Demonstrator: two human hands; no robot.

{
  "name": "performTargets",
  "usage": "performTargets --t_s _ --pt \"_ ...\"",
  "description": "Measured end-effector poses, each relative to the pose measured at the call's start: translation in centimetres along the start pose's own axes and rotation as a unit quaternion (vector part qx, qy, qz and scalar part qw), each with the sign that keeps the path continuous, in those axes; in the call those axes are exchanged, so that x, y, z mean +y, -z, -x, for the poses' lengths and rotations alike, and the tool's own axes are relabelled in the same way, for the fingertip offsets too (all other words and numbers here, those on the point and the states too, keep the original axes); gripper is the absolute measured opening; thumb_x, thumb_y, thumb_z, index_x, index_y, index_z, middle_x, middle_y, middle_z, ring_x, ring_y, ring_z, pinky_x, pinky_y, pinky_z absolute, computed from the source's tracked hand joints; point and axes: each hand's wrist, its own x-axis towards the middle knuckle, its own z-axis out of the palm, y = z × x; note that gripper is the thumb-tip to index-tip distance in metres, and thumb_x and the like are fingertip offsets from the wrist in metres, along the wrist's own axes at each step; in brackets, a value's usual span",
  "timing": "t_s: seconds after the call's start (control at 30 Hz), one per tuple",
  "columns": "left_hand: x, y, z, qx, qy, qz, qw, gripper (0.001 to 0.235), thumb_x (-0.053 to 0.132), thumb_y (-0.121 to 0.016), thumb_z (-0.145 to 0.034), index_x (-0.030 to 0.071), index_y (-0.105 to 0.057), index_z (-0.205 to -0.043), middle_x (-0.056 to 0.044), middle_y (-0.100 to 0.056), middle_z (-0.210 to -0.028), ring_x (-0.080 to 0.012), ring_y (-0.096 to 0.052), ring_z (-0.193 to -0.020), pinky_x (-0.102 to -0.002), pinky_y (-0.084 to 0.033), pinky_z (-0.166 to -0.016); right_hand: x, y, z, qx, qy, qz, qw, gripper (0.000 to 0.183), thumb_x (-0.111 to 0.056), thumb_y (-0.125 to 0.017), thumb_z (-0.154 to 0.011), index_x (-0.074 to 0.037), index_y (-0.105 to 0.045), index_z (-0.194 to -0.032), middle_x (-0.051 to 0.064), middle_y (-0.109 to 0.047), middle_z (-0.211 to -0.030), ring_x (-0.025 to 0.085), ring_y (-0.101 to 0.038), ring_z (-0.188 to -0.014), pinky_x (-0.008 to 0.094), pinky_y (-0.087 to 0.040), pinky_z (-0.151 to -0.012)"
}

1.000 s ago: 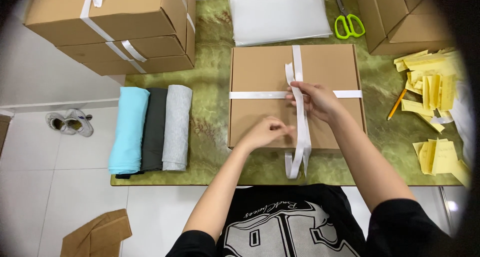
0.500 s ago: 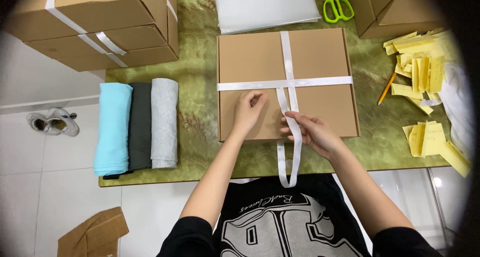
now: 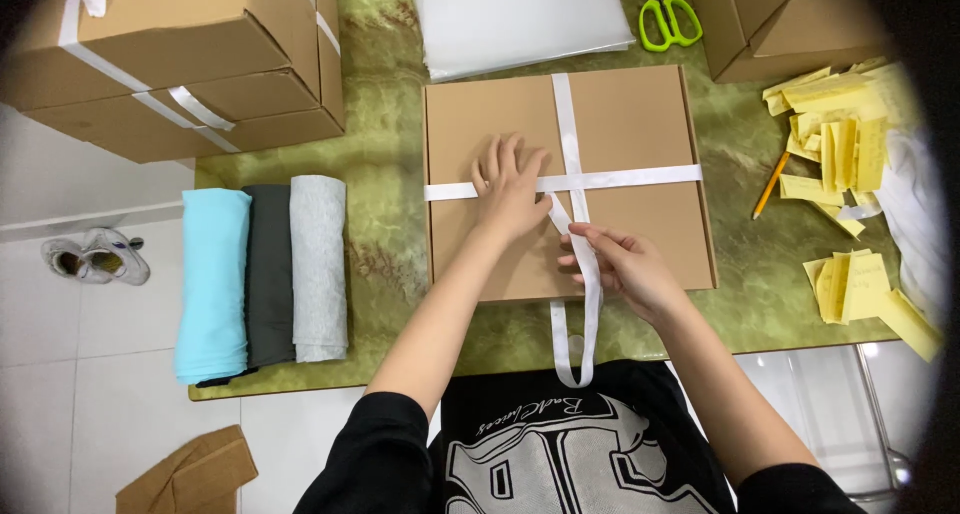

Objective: The person wraps a white ribbon around a cardboard box, tying it into a bow on top. They then write on a yellow sticky note with a pencil and place the note on the box. Finally, the person stacks the wrapped box on top of another box.

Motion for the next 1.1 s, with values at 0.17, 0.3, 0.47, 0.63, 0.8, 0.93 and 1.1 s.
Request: performTargets --t_s 0.17,0.3,0.47,0.63,0.8,0.93,1.1 --pt "-0.1 -1.3 0.0 0.086 -0.089 -0.055 0.991 0.053 0.017 -0.079 -0.09 0.015 -0.061 -0.14 -0.017 -0.037 -0.157 -0.041 -0.018 -0.159 -0.076 -0.012 -0.123 0.4 0.0 0.9 0.011 0.004 -0.001 1.0 0.044 -0.021 -0.06 -0.106 0.002 -0.064 -0.143 0.022 -0.072 -0.136 0.031 -0.077 -0.107 0.042 -0.067 -0.083" --pt "-1.0 -2.5 -0.7 0.191 -0.185 -0.126 0.956 0.05 0.012 -0.084 -0.085 0.018 -0.067 -0.131 -0.012 -0.051 -0.145 -0.0336 -0.037 -0.149 -0.072 -0.021 -0.122 1.2 -0.3 1.0 0.008 0.008 -0.011 1.0 0.046 -0.018 -0.059 -0.105 0.002 -0.061 -0.146 0.021 -0.07 -0.14 0.032 -0.077 -0.108 0.044 -0.067 -0.084" --pt "-2.2 -2.4 -1.3 0.167 -0.153 -0.067 0.972 0.044 0.029 -0.075 -0.09 0.022 -0.065 -0.132 -0.004 -0.053 -0.136 -0.0273 -0.043 -0.14 -0.066 -0.026 -0.119 2.0 -1.0 -0.1 -0.005 0.012 -0.028 1.0 0.048 -0.018 -0.057 -0.107 0.001 -0.056 -0.15 0.019 -0.067 -0.145 0.032 -0.077 -0.109 0.043 -0.067 -0.085" --pt "-2.8 -2.1 -3.3 0.086 -0.029 -0.016 0.996 0.035 0.041 -0.073 -0.098 0.025 -0.069 -0.128 0.002 -0.056 -0.128 -0.0227 -0.047 -0.123 -0.051 -0.037 -0.103 1.1 -1.7 -2.2 -0.019 0.021 -0.026 0.999 0.049 -0.02 -0.058 -0.107 0.001 -0.055 -0.151 0.018 -0.064 -0.15 0.033 -0.076 -0.113 0.042 -0.067 -0.086" --pt "-2.1 -2.3 -6.4 0.064 0.028 0.016 0.997 0.02 0.035 -0.084 -0.089 0.025 -0.075 -0.104 0.003 -0.054 -0.125 -0.0253 -0.045 -0.123 -0.05 -0.038 -0.102 0.4 -1.3 -4.5 -0.018 0.035 -0.007 0.999 0.047 -0.019 -0.061 -0.106 -0.001 -0.057 -0.149 0.019 -0.067 -0.143 0.033 -0.077 -0.109 0.042 -0.069 -0.084" --pt "-0.6 0.8 -7.7 0.117 0.027 0.112 0.986 0.011 0.033 -0.081 -0.094 0.025 -0.076 -0.099 0.005 -0.056 -0.123 -0.0259 -0.048 -0.125 -0.054 -0.039 -0.105 1.5 2.5 -10.6 0.033 0.177 0.139 0.974 0.054 -0.014 -0.076 -0.101 -0.005 -0.057 -0.15 0.02 -0.073 -0.113 0.022 -0.072 -0.084 0.033 -0.068 -0.064" --pt "2.2 5.9 -8.8 0.174 -0.011 0.193 0.966 0.01 0.037 -0.079 -0.093 0.029 -0.074 -0.094 0.009 -0.061 -0.12 -0.0254 -0.052 -0.122 -0.05 -0.04 -0.105 -4.7 2.0 -14.9 0.074 0.16 0.437 0.882 0.039 -0.046 -0.084 -0.09 -0.026 -0.076 -0.123 0.001 -0.073 -0.107 0.019 -0.065 -0.098 0.037 -0.052 -0.087"
